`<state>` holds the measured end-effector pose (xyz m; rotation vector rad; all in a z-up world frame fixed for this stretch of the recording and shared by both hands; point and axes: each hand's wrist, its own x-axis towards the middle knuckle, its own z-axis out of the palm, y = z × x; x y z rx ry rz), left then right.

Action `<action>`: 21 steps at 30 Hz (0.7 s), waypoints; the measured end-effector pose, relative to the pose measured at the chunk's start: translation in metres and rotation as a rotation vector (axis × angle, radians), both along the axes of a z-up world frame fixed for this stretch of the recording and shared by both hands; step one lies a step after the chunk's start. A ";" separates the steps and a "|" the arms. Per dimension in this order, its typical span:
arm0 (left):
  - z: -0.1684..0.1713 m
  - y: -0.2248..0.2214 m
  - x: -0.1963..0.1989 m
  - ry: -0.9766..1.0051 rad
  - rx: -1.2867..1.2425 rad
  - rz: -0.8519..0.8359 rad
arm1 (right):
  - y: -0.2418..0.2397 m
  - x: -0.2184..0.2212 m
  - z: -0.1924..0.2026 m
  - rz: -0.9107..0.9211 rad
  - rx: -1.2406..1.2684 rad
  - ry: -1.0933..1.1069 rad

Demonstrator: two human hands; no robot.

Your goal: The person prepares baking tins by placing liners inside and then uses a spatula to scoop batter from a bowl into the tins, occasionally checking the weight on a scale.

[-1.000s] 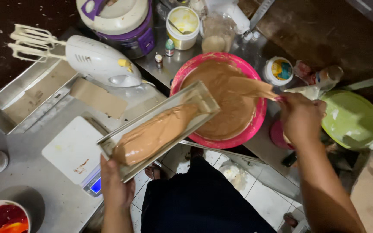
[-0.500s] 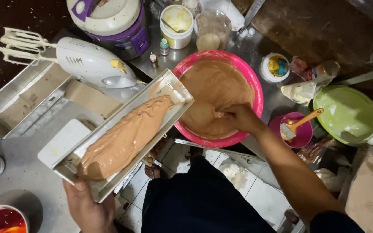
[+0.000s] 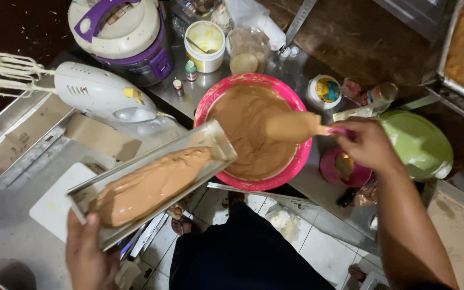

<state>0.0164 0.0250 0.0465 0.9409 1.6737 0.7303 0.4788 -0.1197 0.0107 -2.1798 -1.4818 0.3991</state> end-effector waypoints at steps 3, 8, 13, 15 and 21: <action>0.011 0.011 0.034 -0.340 -0.067 0.003 | -0.016 0.004 0.030 -0.043 0.071 -0.222; -0.042 0.011 0.057 -0.438 -0.115 -0.088 | -0.021 -0.046 0.098 0.045 0.178 -0.401; -0.069 0.006 0.068 -0.750 -0.133 -0.110 | -0.003 -0.093 0.075 0.110 0.277 -0.469; -0.070 0.003 0.065 -0.676 -0.210 -0.072 | 0.009 -0.105 0.042 0.303 0.315 -0.604; -0.066 0.003 0.037 -0.838 -0.115 -0.097 | 0.011 -0.105 0.030 0.334 0.364 -0.550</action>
